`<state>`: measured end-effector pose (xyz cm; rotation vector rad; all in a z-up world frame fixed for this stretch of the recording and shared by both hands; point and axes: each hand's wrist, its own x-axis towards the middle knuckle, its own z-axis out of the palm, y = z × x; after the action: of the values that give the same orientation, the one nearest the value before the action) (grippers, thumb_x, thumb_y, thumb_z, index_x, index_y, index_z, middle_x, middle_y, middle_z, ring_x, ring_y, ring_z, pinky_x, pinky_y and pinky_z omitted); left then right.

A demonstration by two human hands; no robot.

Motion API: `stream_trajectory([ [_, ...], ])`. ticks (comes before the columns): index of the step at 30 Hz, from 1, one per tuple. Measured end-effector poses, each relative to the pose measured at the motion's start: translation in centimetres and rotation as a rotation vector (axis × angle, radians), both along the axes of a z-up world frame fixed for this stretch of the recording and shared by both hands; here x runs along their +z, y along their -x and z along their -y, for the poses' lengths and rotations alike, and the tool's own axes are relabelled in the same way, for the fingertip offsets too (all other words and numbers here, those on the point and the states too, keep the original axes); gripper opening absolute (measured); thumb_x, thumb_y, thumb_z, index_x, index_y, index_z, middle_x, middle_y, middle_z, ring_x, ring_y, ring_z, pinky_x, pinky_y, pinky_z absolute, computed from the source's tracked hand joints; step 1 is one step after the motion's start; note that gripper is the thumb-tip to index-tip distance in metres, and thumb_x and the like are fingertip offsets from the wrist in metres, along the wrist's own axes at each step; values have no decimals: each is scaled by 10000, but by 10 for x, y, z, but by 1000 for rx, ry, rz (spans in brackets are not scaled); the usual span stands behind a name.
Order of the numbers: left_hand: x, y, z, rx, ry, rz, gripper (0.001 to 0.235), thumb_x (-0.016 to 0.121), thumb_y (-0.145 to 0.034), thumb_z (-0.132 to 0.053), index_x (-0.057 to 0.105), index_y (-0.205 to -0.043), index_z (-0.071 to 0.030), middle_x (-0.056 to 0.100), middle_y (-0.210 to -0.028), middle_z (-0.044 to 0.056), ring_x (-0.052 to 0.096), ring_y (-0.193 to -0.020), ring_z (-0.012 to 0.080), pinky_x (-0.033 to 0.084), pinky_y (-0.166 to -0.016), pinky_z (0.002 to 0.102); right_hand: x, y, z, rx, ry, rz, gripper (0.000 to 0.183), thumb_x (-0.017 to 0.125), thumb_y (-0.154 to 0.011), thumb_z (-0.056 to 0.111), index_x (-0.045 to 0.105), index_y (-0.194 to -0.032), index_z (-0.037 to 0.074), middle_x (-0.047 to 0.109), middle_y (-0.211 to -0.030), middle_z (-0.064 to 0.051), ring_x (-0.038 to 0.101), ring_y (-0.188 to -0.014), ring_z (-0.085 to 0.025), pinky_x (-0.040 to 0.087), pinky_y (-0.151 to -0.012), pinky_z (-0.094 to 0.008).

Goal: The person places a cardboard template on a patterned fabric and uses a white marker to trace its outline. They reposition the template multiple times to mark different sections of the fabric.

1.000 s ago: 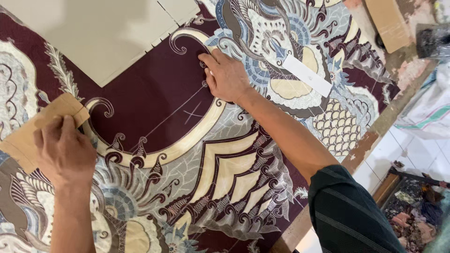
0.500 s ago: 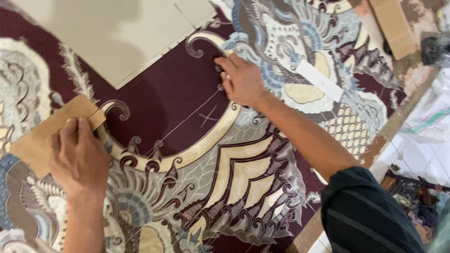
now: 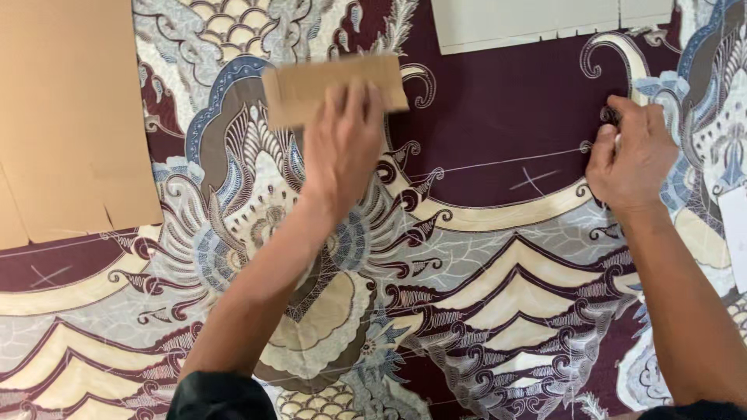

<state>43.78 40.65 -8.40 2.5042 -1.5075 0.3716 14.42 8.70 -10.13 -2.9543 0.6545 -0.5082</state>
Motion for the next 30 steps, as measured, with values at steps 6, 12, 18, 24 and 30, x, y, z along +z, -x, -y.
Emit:
stream_trajectory([
  [6,50,61,-37,-101,-9,-157,393,622,-910,-209,644,-1201,55,649,-1111,190,608,-941,271,543,-713,417,11,-8,-5,9,15,-48,240,616,-1044,12,623,-1284,2,585,-994,-172,598,-783,-306,504,-694,-423],
  [12,24,-3,-21,125,36,-377,417,596,-987,-254,604,-1313,7,624,-1005,166,617,-880,275,547,-700,444,13,-11,-10,-5,-6,-31,280,610,-1027,-1,643,-1305,-17,595,-1001,-193,604,-805,-336,502,-719,-445],
  [18,-7,-26,2,189,103,-173,483,649,-1007,-333,589,-1413,-78,682,-1135,171,680,-912,364,554,-650,504,7,-8,-3,53,-56,71,349,590,-994,43,621,-1338,-2,659,-1189,-217,652,-1059,-400,516,-951,-508],
  [24,-15,-23,-3,93,98,34,399,658,-1003,-175,668,-1379,-42,657,-969,115,653,-838,262,524,-705,402,8,-5,-5,-123,-82,33,385,604,-965,145,620,-1346,87,659,-1233,-217,661,-1063,-400,536,-938,-509],
  [30,-10,-21,1,141,47,68,412,624,-960,-179,713,-1338,-42,631,-885,83,633,-727,226,468,-565,353,28,-11,-9,-100,-119,100,356,618,-961,143,610,-1313,90,594,-1055,-143,668,-877,-321,544,-752,-459],
])
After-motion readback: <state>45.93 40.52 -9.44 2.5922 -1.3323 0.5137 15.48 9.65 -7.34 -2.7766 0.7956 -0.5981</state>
